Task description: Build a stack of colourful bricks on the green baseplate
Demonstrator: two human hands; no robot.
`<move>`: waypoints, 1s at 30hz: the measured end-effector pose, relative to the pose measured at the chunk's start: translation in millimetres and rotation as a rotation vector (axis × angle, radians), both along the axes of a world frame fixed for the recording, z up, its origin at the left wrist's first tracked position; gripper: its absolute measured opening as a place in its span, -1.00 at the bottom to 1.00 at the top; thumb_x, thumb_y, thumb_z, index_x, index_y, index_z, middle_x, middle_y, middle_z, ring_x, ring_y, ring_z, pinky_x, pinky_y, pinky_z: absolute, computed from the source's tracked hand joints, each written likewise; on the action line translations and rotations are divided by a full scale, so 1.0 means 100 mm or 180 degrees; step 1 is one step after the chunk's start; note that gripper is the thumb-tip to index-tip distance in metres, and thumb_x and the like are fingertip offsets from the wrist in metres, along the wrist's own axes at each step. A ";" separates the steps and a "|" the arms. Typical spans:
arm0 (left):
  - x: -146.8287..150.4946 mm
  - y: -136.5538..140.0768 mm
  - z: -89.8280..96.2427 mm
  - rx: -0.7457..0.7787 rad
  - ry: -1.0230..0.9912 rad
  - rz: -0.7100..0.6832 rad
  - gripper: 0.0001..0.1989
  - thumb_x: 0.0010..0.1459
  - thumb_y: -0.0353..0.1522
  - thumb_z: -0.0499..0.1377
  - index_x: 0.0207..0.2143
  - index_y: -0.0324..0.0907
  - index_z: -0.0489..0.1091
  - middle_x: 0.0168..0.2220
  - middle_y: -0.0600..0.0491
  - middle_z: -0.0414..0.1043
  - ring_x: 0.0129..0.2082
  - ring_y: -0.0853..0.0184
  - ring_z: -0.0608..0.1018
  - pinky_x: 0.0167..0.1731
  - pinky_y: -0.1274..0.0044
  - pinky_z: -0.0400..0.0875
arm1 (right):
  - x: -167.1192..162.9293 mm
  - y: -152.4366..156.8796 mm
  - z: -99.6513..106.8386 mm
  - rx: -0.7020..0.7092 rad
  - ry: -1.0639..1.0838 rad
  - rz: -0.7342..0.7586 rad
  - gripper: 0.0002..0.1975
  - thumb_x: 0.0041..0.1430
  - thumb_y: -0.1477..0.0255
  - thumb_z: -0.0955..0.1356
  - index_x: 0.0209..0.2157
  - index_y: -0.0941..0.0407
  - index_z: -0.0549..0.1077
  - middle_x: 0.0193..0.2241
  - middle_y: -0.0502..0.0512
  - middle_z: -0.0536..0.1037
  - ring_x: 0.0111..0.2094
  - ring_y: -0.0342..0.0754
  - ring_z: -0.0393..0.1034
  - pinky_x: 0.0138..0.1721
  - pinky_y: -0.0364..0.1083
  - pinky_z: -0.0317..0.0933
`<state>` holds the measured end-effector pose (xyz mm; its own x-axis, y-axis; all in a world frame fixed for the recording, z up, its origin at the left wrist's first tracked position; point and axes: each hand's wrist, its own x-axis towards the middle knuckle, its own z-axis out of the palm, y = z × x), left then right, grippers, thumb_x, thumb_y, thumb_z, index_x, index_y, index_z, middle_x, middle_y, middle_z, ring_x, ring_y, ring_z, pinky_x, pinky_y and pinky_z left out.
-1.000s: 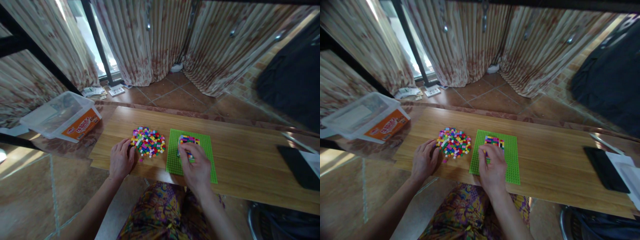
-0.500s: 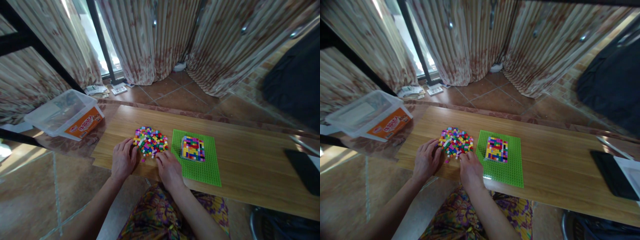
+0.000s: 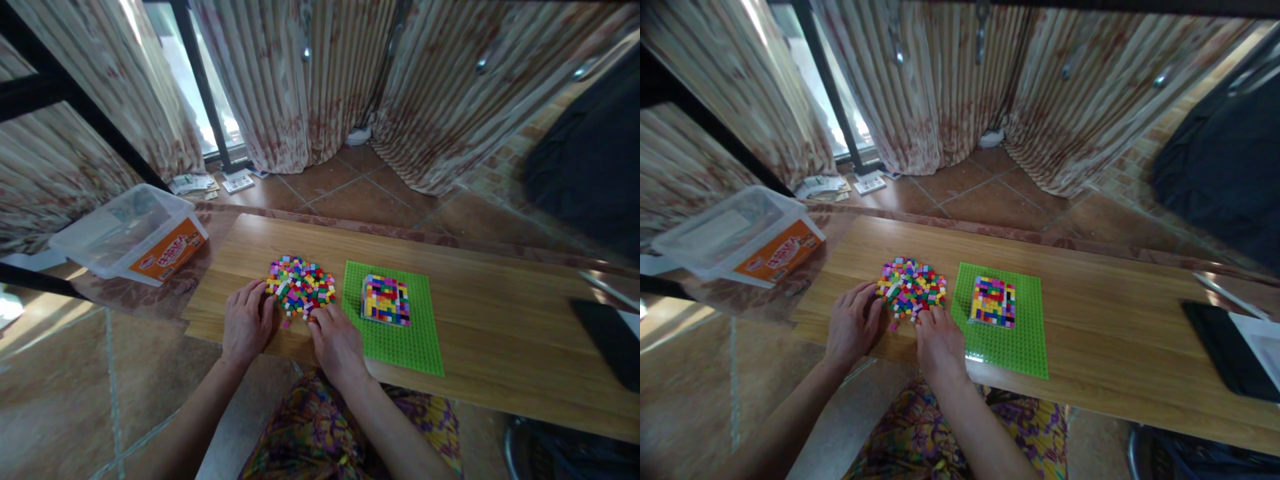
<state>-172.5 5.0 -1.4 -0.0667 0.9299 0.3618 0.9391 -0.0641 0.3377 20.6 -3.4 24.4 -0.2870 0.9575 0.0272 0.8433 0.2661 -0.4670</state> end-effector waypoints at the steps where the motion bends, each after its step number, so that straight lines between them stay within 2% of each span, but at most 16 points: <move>1: 0.00 0.00 0.00 0.0007 0.0002 -0.0002 -0.63 0.31 -0.23 0.01 0.03 -0.23 0.39 0.04 -0.13 0.45 0.02 0.12 0.45 0.08 0.28 0.30 | 0.00 0.00 -0.01 0.0017 -0.0005 0.0017 -0.87 0.29 0.49 0.29 -0.24 0.09 0.48 -0.23 0.11 0.51 -0.15 0.01 0.37 -0.17 -0.08 0.22; 6: -0.02 0.01 -0.02 0.0069 0.0014 -0.0043 -0.62 0.31 -0.22 0.00 0.01 -0.25 0.40 0.02 -0.15 0.46 0.00 0.12 0.46 0.07 0.28 0.30 | 0.01 -0.01 -0.04 0.0152 0.0175 0.0058 -0.85 0.29 0.51 0.27 -0.31 0.10 0.48 -0.29 0.11 0.52 -0.20 0.00 0.39 -0.21 -0.09 0.23; 11: -0.03 0.01 -0.03 0.0098 0.0078 -0.0062 -0.62 0.31 -0.22 0.00 0.01 -0.26 0.40 0.01 -0.16 0.46 -0.01 0.12 0.46 0.06 0.29 0.31 | 0.15 -0.12 0.06 0.0264 0.1036 -0.0129 -0.85 0.28 0.52 0.26 -0.33 0.11 0.46 -0.36 0.05 0.50 -0.29 -0.07 0.40 -0.24 -0.12 0.24; 14: -0.03 0.01 -0.03 0.0119 0.0110 -0.0072 -0.61 0.31 -0.21 -0.01 0.01 -0.26 0.40 0.01 -0.16 0.46 -0.01 0.11 0.46 0.05 0.29 0.32 | 0.32 -0.21 0.17 0.0225 0.1438 -0.0345 -0.85 0.29 0.48 0.26 -0.28 0.09 0.47 -0.36 0.02 0.52 -0.31 -0.11 0.42 -0.26 -0.15 0.26; 17: -0.03 0.02 -0.02 0.0131 0.0106 -0.0087 -0.61 0.32 -0.20 -0.02 0.01 -0.25 0.40 0.00 -0.16 0.46 -0.01 0.11 0.47 0.05 0.27 0.32 | 0.53 -0.26 0.26 0.0247 0.1604 -0.0755 -0.84 0.30 0.39 0.27 -0.25 0.07 0.50 -0.32 0.01 0.56 -0.31 -0.12 0.46 -0.26 -0.16 0.29; 23: -0.02 0.03 0.00 0.0119 0.0146 -0.0089 -0.59 0.31 -0.19 -0.03 0.00 -0.26 0.39 0.00 -0.17 0.47 -0.02 0.08 0.48 0.04 0.25 0.33 | 0.97 -0.16 0.26 0.0685 0.1617 -0.1631 -0.79 0.24 0.26 0.33 -0.23 0.06 0.54 -0.29 0.04 0.63 -0.30 -0.07 0.52 -0.26 -0.12 0.34; 26: -0.02 0.04 0.00 0.0117 0.0141 -0.0085 -0.60 0.31 -0.19 -0.03 0.00 -0.25 0.40 0.00 -0.16 0.47 -0.04 0.09 0.48 0.04 0.25 0.33 | 1.11 -0.04 0.22 0.0887 0.1418 -0.1651 -0.79 0.24 0.28 0.32 -0.25 0.08 0.54 -0.31 0.08 0.61 -0.32 -0.05 0.50 -0.26 -0.08 0.34; 30: -0.03 0.04 0.01 0.0141 0.0139 -0.0087 -0.60 0.30 -0.19 -0.03 -0.01 -0.25 0.40 -0.01 -0.16 0.47 -0.03 0.09 0.48 0.04 0.24 0.33 | 1.16 0.11 0.14 0.1145 0.1214 -0.1442 -0.81 0.23 0.31 0.33 -0.30 0.08 0.56 -0.26 0.12 0.56 -0.17 0.01 0.43 -0.10 0.01 0.30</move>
